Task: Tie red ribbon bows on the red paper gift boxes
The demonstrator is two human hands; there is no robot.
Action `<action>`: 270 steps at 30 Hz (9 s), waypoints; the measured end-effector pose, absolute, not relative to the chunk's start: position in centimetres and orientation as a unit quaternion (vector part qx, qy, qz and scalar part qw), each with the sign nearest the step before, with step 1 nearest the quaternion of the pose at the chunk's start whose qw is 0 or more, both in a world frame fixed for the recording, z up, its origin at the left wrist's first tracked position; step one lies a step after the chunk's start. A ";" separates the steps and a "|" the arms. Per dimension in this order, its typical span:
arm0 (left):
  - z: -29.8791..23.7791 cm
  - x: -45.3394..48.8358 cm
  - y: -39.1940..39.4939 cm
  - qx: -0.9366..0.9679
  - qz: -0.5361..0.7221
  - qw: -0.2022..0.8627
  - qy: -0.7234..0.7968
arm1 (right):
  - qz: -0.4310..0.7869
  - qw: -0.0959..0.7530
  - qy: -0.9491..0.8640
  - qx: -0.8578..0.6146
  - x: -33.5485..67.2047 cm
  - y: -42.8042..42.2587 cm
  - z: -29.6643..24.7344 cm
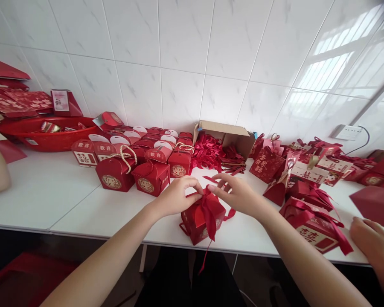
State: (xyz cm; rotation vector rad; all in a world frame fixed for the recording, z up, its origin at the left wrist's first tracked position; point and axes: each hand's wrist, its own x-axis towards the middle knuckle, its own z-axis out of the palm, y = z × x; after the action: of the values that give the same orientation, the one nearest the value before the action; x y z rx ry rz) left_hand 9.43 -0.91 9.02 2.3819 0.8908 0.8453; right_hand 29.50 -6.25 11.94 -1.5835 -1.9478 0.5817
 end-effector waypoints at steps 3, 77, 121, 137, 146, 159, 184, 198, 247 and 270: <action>9.8 9.6 -1.2 0.875 0.283 0.224 0.322 | 0.338 0.291 -0.707 -0.548 29.6 -3.9 11.0; 9.6 9.6 -0.6 0.848 0.245 0.351 0.313 | 0.325 0.439 -0.758 -0.356 31.1 -4.9 6.4; 7.0 10.7 -0.7 0.770 0.311 0.405 0.383 | 0.418 0.367 -0.674 -0.487 32.0 -4.3 6.2; 7.6 10.4 -0.9 0.771 0.305 0.406 0.384 | 0.373 0.385 -0.692 -0.485 32.2 -4.0 5.7; 7.3 10.6 -1.2 0.760 0.296 0.420 0.399 | 0.314 0.386 -0.700 -0.512 32.2 -4.7 4.9; 6.2 9.1 -3.2 0.780 0.377 0.399 0.300 | 0.243 0.240 -0.860 -0.380 31.7 -7.5 6.0; -0.3 3.8 -2.4 0.701 0.397 0.405 0.432 | 0.098 0.188 -0.563 -0.799 36.7 -2.4 2.7; -0.2 2.4 -4.7 0.693 0.536 0.003 0.482 | 0.132 0.350 -0.625 -0.685 38.2 -4.3 0.1; 5.6 7.2 -2.4 0.779 0.373 0.210 0.457 | 0.550 0.595 -0.372 -0.452 36.7 -11.9 -2.2; 7.9 9.0 -4.0 0.867 0.182 0.221 0.408 | 0.630 0.554 -0.390 -0.379 32.4 -9.2 3.7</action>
State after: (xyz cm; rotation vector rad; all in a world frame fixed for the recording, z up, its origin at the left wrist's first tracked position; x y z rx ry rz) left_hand 8.96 -4.02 7.91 2.3966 1.1283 0.5020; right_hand 32.38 -9.23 3.74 -0.8951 -0.9206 1.4890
